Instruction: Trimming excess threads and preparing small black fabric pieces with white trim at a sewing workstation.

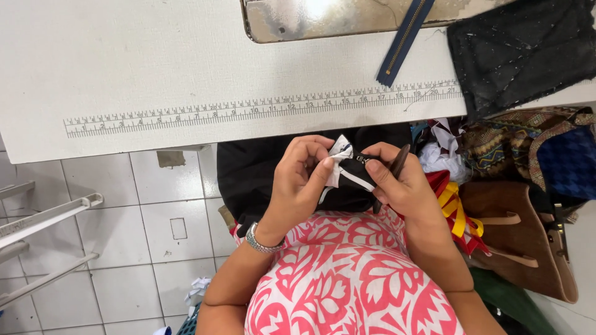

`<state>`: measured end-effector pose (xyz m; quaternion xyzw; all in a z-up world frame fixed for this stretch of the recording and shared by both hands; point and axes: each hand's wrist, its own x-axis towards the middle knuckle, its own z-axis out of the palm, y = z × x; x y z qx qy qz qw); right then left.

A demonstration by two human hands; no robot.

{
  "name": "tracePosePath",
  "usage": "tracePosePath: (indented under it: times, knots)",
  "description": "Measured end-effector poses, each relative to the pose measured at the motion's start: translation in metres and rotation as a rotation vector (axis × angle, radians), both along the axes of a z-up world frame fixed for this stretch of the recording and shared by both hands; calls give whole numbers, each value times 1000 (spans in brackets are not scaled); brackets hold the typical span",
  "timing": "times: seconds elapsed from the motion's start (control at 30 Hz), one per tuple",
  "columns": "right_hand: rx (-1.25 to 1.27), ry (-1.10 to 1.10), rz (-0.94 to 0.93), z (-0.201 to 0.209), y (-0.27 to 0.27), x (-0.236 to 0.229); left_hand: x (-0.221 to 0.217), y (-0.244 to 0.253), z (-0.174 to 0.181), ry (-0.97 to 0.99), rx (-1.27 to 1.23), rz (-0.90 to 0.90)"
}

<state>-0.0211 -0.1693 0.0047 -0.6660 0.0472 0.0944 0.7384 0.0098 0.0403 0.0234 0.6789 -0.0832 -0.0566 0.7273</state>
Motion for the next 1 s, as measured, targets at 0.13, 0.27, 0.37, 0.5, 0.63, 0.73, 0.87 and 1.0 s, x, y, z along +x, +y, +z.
tracePosePath:
  times: [0.13,0.27,0.37,0.5,0.63,0.73,0.87,1.0]
  knots:
    - [-20,-24,1,2,-2,3,0,1,-3,210,-211,-94]
    - [-286,-145,-35,14,-1,4,2,4,-7,362,-341,-178]
    - [-402,-215,-74,23,-10,-6,2,2,-11,412,-405,-152]
    - [-804,-328,116,51,-17,-12,0,-2,-12,442,-486,-106]
    - [-1049,-454,138,53,-6,-12,-3,-5,-20,447,-507,-78]
    - [-1140,-472,176,66,-1,-7,-2,-4,-12,443,-498,-74]
    - [-1205,-438,249,75,0,-3,1,-1,1,379,-417,-125]
    - [-1275,-392,378,84,-6,4,10,4,9,215,-235,-256]
